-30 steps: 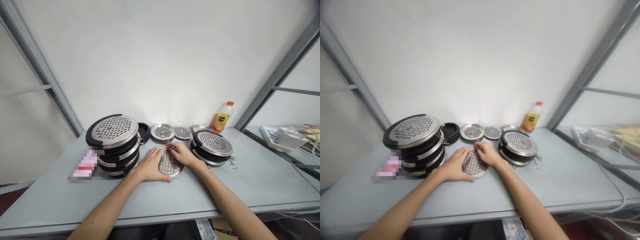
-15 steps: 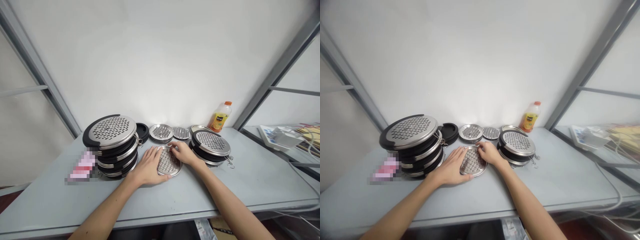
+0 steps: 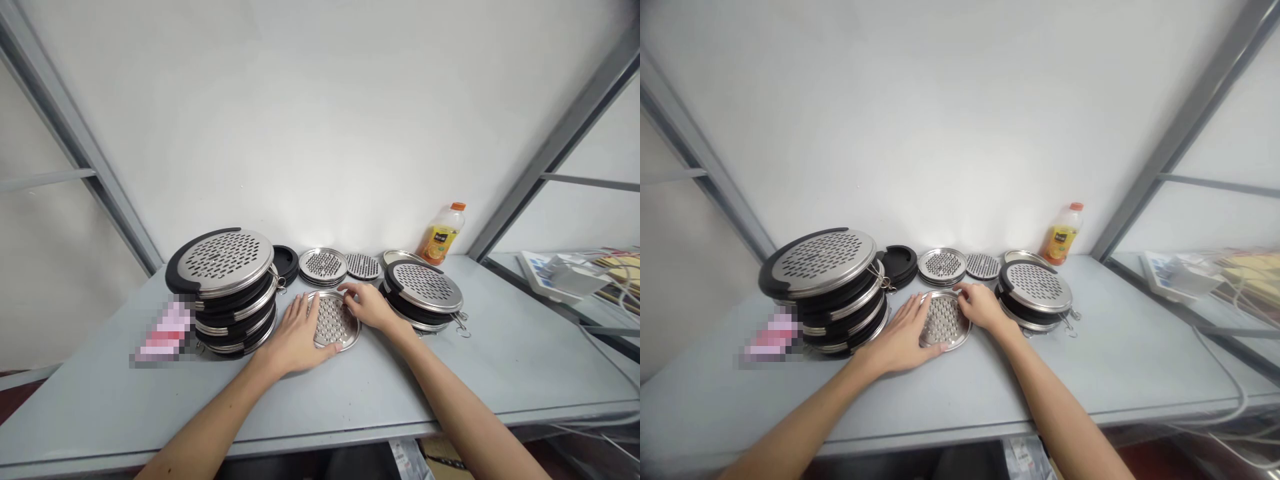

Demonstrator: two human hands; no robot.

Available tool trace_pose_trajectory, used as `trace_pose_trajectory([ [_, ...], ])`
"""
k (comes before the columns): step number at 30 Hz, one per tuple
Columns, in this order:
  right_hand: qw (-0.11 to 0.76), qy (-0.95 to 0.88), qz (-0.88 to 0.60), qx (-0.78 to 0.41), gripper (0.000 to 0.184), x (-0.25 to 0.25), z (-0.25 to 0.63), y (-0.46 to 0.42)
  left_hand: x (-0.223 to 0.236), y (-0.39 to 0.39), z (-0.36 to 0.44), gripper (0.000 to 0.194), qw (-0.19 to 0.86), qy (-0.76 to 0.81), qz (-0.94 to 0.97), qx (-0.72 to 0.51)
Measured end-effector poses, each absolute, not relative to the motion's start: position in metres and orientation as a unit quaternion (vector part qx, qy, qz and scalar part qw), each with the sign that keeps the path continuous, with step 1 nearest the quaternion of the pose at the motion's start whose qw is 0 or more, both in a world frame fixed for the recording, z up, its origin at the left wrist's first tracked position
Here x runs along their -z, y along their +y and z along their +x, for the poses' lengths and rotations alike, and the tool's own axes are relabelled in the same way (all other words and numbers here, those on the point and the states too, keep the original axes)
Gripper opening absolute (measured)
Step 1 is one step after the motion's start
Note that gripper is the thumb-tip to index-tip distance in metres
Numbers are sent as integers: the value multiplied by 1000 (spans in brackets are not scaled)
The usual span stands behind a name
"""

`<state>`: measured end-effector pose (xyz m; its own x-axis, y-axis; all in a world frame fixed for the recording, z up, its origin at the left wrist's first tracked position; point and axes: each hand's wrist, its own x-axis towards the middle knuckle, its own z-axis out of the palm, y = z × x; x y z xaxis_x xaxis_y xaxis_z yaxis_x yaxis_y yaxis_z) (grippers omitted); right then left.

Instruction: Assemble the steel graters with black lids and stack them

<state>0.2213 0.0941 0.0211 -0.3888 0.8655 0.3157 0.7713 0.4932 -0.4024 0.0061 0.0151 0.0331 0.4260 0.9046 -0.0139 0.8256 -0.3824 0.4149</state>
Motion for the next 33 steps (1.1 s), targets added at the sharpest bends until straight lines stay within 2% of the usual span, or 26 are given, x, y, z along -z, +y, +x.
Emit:
trace_pose_trajectory([
  [11,275,-826,-484,-85,31,-22,224,93,-28,26,2,111,206,508,831,-96],
  [21,286,-869,-364,-174,11,-22,223,96,-33,29,-4,107,208,460,861,-59],
  [30,270,-869,-356,-211,10,-19,227,99,-33,28,-5,100,215,455,861,-67],
  [33,266,-871,-352,-215,9,-19,227,100,-33,26,-2,104,218,458,859,-72],
])
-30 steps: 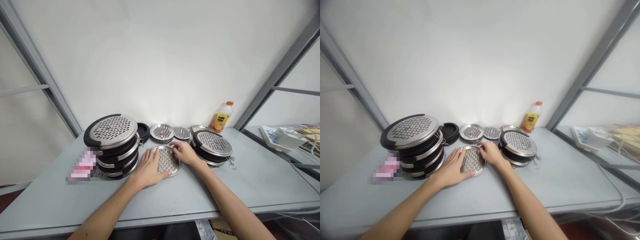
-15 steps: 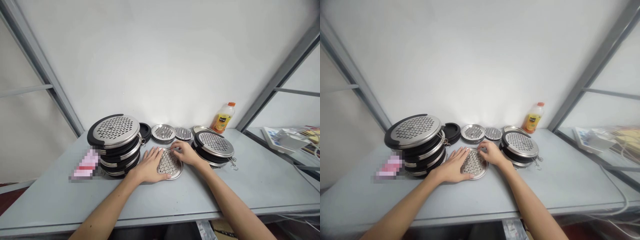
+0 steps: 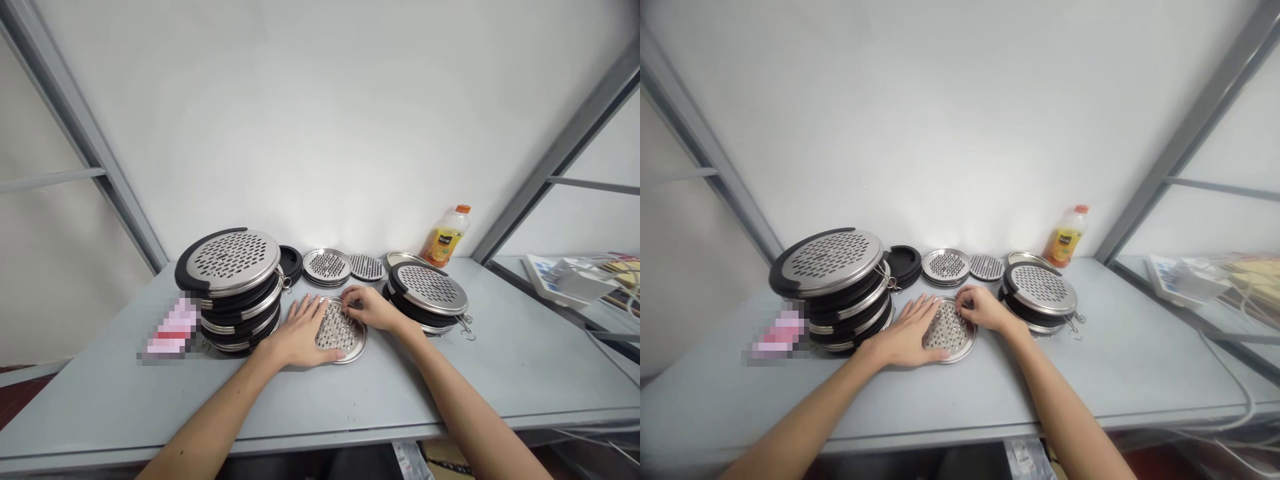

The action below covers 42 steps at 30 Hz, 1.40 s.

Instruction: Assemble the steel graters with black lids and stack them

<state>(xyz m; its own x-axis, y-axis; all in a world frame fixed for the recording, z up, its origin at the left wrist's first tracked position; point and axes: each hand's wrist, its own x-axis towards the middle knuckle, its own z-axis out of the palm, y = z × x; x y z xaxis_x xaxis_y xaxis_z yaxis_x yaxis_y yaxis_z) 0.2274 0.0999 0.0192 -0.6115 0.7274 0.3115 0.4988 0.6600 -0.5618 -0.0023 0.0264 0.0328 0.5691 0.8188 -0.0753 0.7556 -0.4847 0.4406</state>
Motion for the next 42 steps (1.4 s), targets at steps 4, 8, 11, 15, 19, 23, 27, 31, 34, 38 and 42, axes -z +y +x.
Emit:
trace_pose_trajectory([
  [4,267,-870,-349,-223,9,-19,228,100,-36,27,0,110,227,464,855,-56],
  [8,261,-874,-344,-221,11,-20,229,101,-43,33,2,117,238,466,852,-30],
  [11,257,-876,-350,-211,11,-20,229,101,-45,38,2,118,246,454,856,-25],
  [15,256,-877,-353,-204,12,-20,230,101,-41,40,-1,118,243,442,863,-36],
  [19,264,-876,-350,-201,13,-19,231,101,-37,34,-4,113,240,452,856,-70],
  [23,264,-876,-358,-184,13,-17,232,103,-35,29,-6,113,237,485,837,-91],
  [27,268,-871,-374,-172,15,-15,233,105,-35,29,-5,117,234,523,811,-113],
  [31,273,-869,-378,-168,16,-14,233,104,-38,28,-5,114,245,535,800,-115],
  [34,274,-868,-379,-167,16,-14,232,104,-40,26,-5,110,255,527,804,-107],
  [38,273,-863,-388,-173,13,-15,232,105,-40,25,-6,109,247,523,810,-100],
  [42,285,-849,-413,-167,14,-15,232,105,-38,26,-9,107,236,513,820,-94],
])
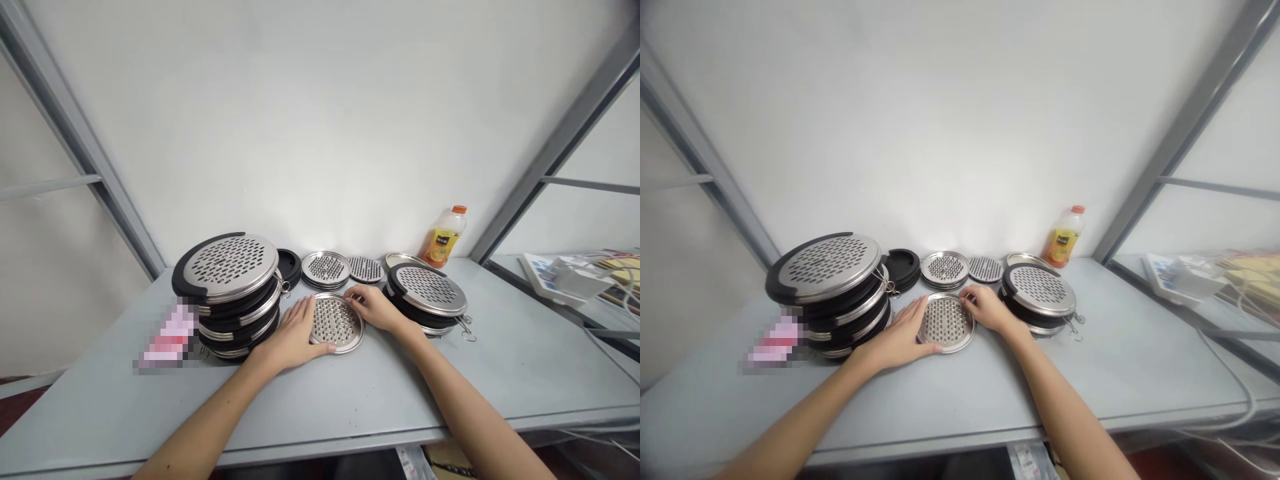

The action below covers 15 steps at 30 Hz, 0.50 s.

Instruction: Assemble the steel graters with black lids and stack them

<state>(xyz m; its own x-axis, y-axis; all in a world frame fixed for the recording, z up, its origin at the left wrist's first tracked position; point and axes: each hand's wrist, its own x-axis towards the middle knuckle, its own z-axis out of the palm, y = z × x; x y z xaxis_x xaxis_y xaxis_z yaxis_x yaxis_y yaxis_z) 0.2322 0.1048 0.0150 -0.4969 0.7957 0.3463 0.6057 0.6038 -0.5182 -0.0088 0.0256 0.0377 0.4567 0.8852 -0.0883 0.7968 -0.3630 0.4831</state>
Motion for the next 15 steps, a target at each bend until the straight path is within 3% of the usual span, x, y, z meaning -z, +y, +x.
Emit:
trace_pose_trajectory([
  [15,286,-858,-385,-186,12,-13,235,108,-42,20,-8,95,201,494,845,-42],
])
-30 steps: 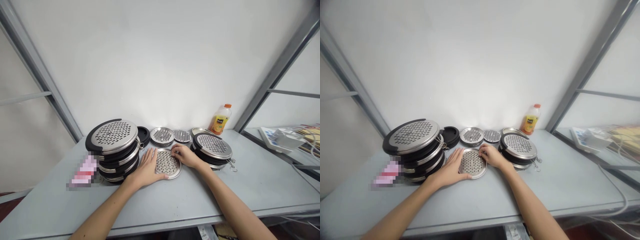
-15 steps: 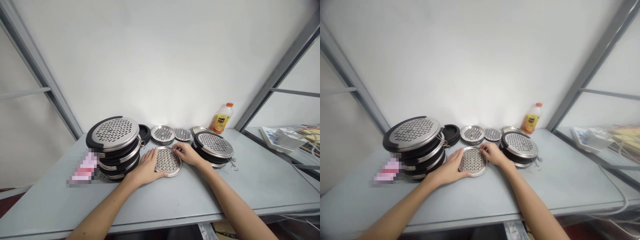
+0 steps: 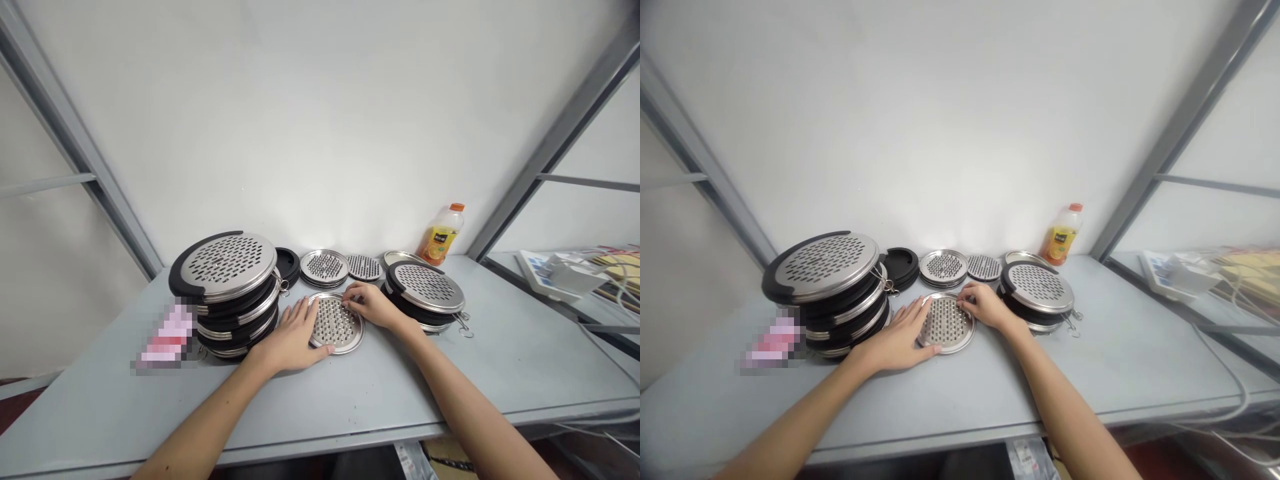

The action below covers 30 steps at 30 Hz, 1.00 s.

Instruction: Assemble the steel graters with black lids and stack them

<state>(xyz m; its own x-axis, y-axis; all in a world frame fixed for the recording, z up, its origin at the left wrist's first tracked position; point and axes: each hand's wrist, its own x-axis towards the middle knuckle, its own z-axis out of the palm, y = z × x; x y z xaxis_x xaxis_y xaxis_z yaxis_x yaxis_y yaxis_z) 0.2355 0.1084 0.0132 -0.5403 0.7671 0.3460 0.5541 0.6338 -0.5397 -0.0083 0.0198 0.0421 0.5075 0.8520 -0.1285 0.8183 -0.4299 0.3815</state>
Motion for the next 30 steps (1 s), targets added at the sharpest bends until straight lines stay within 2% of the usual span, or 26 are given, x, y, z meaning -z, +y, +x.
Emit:
trace_pose_trajectory([
  [18,277,-873,-353,-191,12,-14,236,109,-42,21,-10,95,193,485,852,-31],
  [24,264,-880,-354,-176,15,-14,237,108,-40,22,-7,109,195,492,848,-26],
  [30,250,-883,-363,-159,16,-15,237,107,-38,22,-8,110,198,492,847,-46],
])
